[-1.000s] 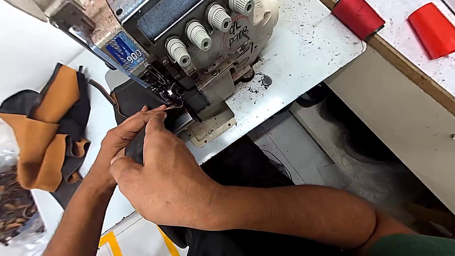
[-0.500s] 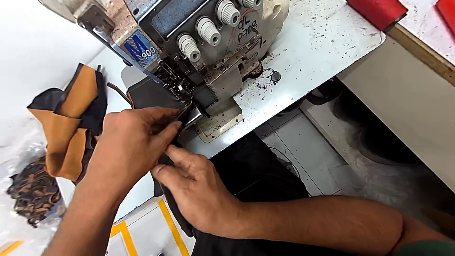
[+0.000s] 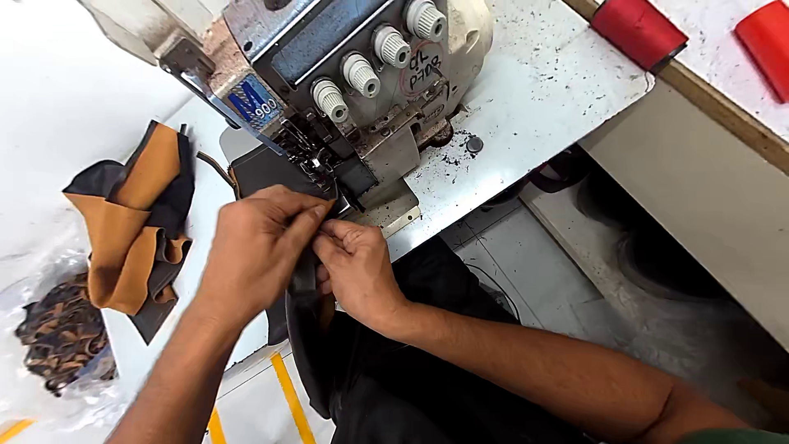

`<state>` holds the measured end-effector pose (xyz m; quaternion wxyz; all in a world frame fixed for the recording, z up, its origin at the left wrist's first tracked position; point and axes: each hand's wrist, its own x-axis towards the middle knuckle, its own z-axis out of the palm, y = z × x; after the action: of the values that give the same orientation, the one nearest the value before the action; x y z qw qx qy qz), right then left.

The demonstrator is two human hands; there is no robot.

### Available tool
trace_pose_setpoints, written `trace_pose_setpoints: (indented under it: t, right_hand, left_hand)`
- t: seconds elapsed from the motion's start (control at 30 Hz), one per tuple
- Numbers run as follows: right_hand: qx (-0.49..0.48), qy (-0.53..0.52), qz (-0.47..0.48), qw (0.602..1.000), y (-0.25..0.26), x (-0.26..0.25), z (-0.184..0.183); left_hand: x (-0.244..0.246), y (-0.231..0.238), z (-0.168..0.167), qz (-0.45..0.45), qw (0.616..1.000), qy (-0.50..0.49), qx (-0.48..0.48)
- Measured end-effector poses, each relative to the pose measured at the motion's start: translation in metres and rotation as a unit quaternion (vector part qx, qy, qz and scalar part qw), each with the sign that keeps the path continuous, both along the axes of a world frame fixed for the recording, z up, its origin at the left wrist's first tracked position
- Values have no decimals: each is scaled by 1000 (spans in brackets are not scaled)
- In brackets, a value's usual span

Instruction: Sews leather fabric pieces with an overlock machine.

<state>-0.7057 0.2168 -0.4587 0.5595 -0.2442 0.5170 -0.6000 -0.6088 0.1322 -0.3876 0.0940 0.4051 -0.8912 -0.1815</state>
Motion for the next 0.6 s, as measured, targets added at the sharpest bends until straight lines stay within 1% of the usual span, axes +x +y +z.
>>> trace_pose_setpoints:
  t: [0.07, 0.1, 0.17, 0.23, 0.3, 0.4, 0.5, 0.57, 0.6]
  right_hand:
    - [-5, -20, 22, 1000, 9, -2, -9]
    - [-9, -16, 35, 999, 14, -4, -14]
    - [-13, -9, 63, 998, 22, -11, -21]
    - [-17, -4, 71, 997, 24, -15, -23]
    - [-25, 4, 80, 996, 24, -19, -23]
    - [-8, 26, 103, 994, 27, -25, -24]
    - [14, 0, 122, 992, 37, -34, -27]
    - [12, -32, 129, 991, 44, -38, -26]
    - [12, -30, 131, 991, 47, -39, -25]
  left_hand:
    - [0, 5, -10, -47, 998, -18, -39]
    - [3, 7, -14, -63, 997, -15, -39]
    - [12, 8, -19, -79, 996, 1, -35]
    - [25, 9, -30, -94, 994, 40, -46]
    - [32, 6, -46, -124, 986, 66, -89]
    - [35, -1, -64, -160, 977, 51, -134]
    - [41, -6, -77, -184, 969, 66, -148]
    - [44, -8, -82, -191, 966, 74, -160]
    - [45, -8, -85, -191, 965, 75, -163]
